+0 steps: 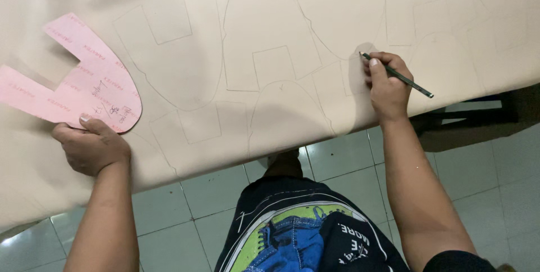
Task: The person holds pink paper shoe pattern pieces on a sheet of tan material and traces around their edges with a pencil, repositioning and flipping the templates to draw outlines of several pattern shapes onto the sheet below.
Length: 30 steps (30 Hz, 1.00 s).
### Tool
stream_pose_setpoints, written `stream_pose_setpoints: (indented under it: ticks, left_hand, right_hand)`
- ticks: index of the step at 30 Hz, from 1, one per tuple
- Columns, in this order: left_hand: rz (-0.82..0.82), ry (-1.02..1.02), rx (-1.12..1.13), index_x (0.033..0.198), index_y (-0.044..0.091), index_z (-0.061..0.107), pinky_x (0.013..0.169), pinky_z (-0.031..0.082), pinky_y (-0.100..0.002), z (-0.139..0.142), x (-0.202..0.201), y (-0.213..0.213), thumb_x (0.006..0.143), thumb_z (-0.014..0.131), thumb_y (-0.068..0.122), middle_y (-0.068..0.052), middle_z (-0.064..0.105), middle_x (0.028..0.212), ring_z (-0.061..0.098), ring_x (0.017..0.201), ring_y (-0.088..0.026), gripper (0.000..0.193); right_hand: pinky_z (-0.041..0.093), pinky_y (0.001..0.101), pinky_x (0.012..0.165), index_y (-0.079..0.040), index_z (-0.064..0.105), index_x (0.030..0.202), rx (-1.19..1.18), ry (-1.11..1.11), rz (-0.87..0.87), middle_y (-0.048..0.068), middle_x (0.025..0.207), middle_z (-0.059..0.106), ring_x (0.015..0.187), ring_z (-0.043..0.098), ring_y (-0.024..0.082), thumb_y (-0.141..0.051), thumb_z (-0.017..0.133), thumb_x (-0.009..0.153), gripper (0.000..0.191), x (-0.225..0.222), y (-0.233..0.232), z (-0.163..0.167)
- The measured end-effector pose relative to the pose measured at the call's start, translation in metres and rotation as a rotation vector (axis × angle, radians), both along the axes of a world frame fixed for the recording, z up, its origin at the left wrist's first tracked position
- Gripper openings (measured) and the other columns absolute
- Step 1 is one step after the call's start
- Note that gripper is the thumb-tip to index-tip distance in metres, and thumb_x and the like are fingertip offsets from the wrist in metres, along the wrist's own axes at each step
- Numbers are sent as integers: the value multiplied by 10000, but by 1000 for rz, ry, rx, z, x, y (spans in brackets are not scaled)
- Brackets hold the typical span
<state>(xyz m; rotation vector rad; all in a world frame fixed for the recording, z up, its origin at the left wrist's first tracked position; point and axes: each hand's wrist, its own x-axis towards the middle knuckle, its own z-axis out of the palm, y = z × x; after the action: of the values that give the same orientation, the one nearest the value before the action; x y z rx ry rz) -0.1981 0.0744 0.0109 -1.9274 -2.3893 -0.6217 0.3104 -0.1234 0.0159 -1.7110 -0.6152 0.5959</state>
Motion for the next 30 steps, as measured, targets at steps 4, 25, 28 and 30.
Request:
stream_pose_setpoints:
  ticks: [4,25,28,30]
  left_hand:
    - [-20,62,24,1219,-48,493,824,510,-544,-4,-1,-1,1038,506,216,-215,689,1083,678,954,-431,320]
    - [69,201,-117,1225,-105,480,806,518,-502,-28,28,13,1015,459,150,-182,641,956,649,867,-376,331]
    - [60,199,-151,1236,-114,479,816,508,-513,-28,31,15,1023,460,155,-193,641,953,646,853,-379,344]
    - [37,229,-162,1237,-118,480,833,515,-510,-26,33,16,1029,455,152,-206,642,979,651,859,-382,342]
  right_hand:
    - [548,244,726,13,633,1108,2,78,3,85,986,716,820,641,112,-68,589,1055,106,8,1,-1]
    - [515,211,582,-44,627,1185,12,-31,-92,28,1035,739,843,669,60,-141,552,1064,172,206,160,1]
    - [518,220,590,-23,615,1163,22,20,-94,46,1014,724,825,653,72,-109,542,1058,154,212,154,-11]
    - [526,232,588,0,600,1113,18,102,-109,72,960,706,764,639,95,-79,534,1038,127,218,150,-16]
